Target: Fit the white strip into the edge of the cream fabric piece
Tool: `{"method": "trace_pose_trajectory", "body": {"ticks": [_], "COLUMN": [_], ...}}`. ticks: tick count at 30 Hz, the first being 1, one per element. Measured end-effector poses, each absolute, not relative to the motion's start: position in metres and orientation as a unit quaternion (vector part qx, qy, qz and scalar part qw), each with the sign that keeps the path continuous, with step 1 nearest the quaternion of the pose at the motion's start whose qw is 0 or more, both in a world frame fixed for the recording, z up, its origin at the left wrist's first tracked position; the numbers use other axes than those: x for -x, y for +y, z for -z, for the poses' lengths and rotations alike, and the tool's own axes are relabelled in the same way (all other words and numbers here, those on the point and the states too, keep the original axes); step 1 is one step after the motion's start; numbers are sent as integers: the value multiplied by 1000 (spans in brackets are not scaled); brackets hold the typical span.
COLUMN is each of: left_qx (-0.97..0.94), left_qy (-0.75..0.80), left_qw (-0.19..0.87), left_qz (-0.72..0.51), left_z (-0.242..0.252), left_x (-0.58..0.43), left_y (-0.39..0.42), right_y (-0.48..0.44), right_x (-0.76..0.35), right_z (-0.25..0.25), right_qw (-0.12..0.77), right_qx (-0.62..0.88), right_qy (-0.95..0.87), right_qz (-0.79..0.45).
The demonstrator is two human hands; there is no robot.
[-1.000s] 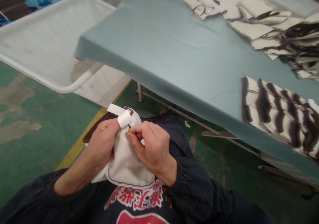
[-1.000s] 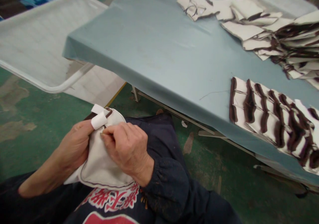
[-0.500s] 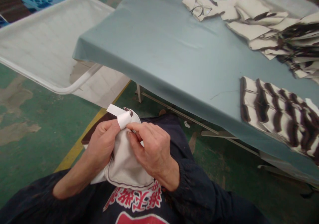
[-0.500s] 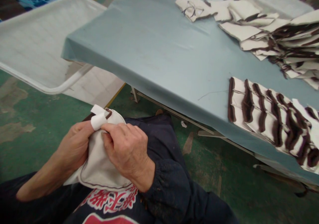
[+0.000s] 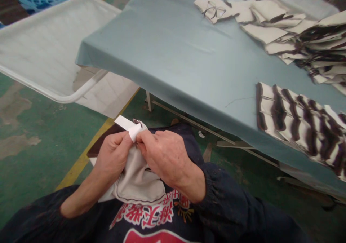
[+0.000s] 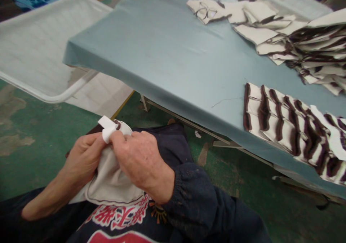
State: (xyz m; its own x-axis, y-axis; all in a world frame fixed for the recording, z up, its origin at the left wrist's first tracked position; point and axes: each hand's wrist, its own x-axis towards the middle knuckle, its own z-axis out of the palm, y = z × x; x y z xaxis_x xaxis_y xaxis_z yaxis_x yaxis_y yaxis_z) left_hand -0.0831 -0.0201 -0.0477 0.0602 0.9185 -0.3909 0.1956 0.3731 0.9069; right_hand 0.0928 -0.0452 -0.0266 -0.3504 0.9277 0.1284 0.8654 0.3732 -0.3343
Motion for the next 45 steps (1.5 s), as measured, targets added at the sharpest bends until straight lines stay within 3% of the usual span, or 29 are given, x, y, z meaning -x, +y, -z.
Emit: {"method": "trace_pose_trajectory", "body": {"ticks": [4, 10, 15, 26, 32, 39, 45], "left_qx": [-451, -429, -425, -470, -482, -501, -465], "left_qy": [610, 602, 592, 595, 591, 601, 600], "left_qw": [564, 585, 599, 569, 563, 533, 567], "left_qz": [-328, -334, -331, -319, -317, -323, -319], "left_z": [55, 43, 39, 30, 27, 27, 37], "left_x": [77, 69, 71, 75, 69, 67, 62], "left_y": [-26, -26, -26, -22, -21, -24, -34], "right_y": [-57, -69, -67, -64, -65, -67, -71], "right_x": [-88, -94, -100, -103, -104, -104, -106], "right_z": [51, 75, 72, 58, 57, 48, 64], "right_qw": [190, 393, 473, 354, 364, 280, 310], "right_qx": [544, 515, 497, 514, 486, 503, 498], "right_qy": [-813, -758, -723, -780, -794, -818, -809], "right_qz": [-78, -76, -82, -41, 25, 11, -14]}}
